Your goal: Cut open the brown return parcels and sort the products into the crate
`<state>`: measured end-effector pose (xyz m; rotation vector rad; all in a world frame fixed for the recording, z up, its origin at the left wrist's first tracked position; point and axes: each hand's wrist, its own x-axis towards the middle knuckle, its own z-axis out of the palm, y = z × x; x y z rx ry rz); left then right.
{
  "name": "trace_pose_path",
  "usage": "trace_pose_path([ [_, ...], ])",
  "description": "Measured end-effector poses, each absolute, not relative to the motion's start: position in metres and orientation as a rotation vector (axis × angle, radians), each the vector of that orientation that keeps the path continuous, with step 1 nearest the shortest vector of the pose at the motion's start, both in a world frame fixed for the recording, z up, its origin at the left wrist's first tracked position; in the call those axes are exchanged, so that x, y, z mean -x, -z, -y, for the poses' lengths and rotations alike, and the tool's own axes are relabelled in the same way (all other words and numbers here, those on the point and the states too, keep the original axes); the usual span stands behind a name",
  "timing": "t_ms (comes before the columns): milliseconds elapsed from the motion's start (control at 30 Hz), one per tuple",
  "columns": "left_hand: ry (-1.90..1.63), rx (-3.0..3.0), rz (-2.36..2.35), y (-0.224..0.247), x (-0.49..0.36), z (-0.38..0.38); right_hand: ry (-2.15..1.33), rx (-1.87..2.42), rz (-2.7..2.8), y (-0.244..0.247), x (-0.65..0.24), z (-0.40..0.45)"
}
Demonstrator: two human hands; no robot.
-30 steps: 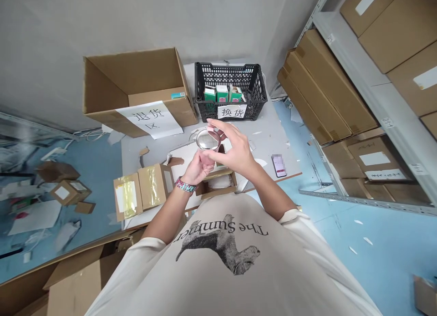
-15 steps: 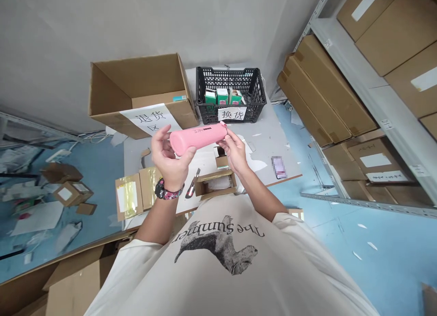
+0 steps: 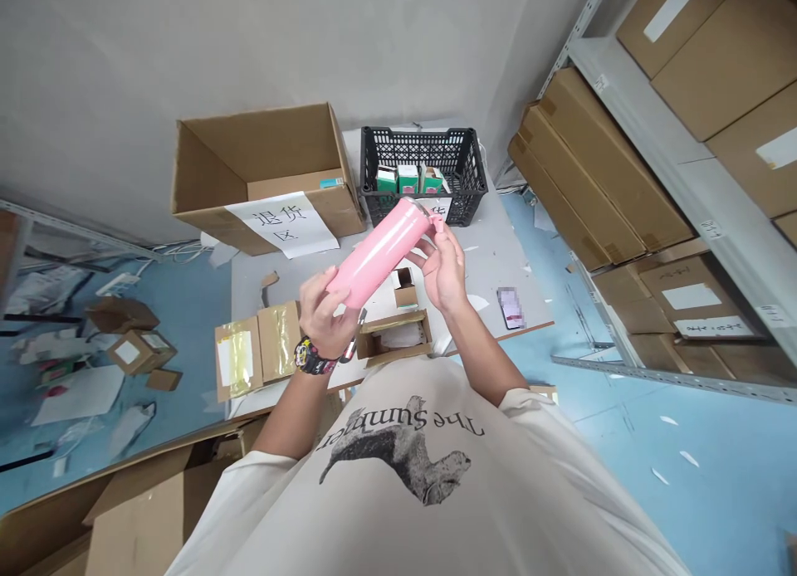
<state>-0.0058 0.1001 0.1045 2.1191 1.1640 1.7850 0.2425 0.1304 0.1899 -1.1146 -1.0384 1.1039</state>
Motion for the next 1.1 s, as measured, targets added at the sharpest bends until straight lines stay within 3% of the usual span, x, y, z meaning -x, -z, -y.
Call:
trace_pose_path([
  [200, -1.734, -2.116, -1.156, -0.08, 0.021, -0.096, -1.195, 1.044, 0.997, -0.194, -0.235, -0.12],
  [567, -1.81, -1.904, -1.06, -0.098, -0.019, -0.062, -1.061, 1.232, 1.19, -0.185, -0.24, -0.128],
  [800, -1.386, -1.394, -1.12, -0.111, -0.025, -0.078, -1.013, 1.194, 1.123, -0.197, -0.238, -0.127],
  [1100, -1.347, -1.524, -0.904, -0.099, -0.014, -0.121, -1.009, 1.219, 1.185, -0.193, -0.256, -0.132],
])
